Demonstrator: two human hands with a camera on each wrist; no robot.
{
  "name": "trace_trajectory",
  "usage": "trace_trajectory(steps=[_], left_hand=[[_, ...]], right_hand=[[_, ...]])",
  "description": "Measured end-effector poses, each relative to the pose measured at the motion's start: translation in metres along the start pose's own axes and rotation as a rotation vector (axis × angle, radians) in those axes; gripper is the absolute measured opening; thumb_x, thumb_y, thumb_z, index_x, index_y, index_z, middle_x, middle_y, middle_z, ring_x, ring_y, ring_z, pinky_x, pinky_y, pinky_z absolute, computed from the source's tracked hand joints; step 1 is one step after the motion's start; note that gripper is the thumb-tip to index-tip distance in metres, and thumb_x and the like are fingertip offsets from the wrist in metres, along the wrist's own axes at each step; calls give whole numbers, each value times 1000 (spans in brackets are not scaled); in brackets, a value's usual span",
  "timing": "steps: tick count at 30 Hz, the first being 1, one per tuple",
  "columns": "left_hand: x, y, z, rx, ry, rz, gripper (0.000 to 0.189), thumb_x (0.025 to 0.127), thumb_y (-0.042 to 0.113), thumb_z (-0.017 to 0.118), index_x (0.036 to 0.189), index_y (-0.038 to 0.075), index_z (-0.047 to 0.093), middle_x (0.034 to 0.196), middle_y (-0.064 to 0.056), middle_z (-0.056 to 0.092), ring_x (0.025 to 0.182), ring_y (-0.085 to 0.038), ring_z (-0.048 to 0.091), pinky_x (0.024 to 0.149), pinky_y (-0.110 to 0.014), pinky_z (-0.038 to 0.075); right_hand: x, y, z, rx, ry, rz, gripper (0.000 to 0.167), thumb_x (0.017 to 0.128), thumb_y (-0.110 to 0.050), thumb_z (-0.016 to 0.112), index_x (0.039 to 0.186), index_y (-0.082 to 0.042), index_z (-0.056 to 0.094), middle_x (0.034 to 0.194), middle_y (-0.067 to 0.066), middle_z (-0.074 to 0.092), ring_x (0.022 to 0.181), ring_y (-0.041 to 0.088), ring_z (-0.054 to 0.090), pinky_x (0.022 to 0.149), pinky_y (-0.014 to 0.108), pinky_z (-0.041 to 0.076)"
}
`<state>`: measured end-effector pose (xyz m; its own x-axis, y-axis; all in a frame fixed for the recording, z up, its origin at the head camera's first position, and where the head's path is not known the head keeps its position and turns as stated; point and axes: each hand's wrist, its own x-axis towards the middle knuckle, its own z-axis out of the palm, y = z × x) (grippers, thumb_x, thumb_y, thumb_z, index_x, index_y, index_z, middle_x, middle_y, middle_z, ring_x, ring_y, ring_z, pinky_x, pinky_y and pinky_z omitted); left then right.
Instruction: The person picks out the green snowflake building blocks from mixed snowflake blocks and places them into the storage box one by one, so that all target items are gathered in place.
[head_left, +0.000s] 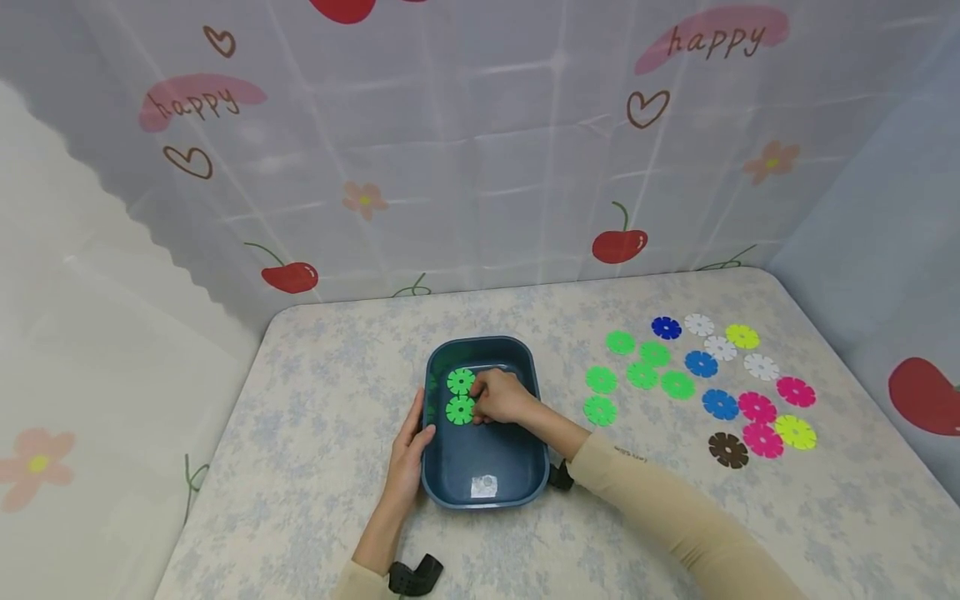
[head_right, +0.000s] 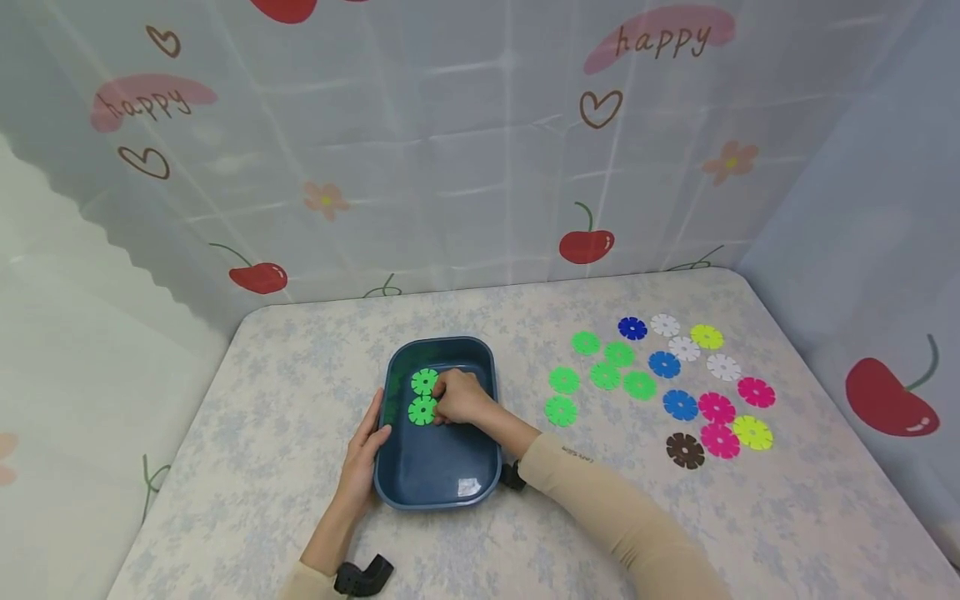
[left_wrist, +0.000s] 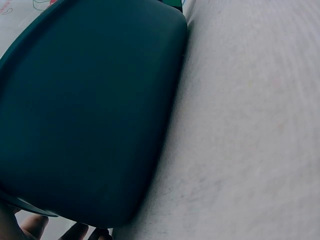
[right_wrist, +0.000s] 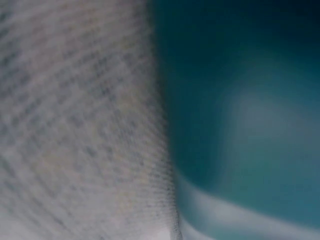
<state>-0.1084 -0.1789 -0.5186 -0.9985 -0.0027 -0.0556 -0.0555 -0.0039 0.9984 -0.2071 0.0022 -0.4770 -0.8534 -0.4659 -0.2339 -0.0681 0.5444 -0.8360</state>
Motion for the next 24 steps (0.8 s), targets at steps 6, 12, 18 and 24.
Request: trace_trajectory(steps=[6, 12, 18, 24], left_hand=[[0, 0, 1, -4, 6, -7, 57, 104, 15, 40, 158, 21, 20, 165, 2, 13, 153, -20, 6, 122, -48, 8], [1, 2, 1, 12, 31, 0, 57, 104, 17, 42, 158, 22, 22, 164, 3, 15, 153, -19, 8, 122, -47, 9], [2, 1, 0, 32, 35, -5, 57, 104, 17, 42, 157, 24, 22, 164, 5, 15, 153, -19, 8, 122, -47, 9], [1, 0, 1, 18, 34, -11, 57, 104, 16, 42, 157, 24, 22, 164, 5, 15, 153, -18, 7, 122, -47, 9]], right_hand=[[-15, -5, -22, 118, -27, -159, 26, 92, -3, 63, 117, 6, 62, 87, 12, 68, 77, 26, 72, 69, 37, 59], [-48, -8, -65, 212, 17, -239, 31, 94, -10, 64, 123, 0, 60, 96, 14, 62, 85, 22, 73, 78, 42, 58], [-84, 18, -95, 214, 124, -170, 31, 95, -10, 63, 123, 2, 60, 98, 16, 62, 87, 32, 72, 75, 36, 57], [-116, 53, -122, 201, 211, -90, 33, 96, -9, 60, 126, 3, 57, 106, 22, 61, 87, 22, 70, 71, 37, 55]])
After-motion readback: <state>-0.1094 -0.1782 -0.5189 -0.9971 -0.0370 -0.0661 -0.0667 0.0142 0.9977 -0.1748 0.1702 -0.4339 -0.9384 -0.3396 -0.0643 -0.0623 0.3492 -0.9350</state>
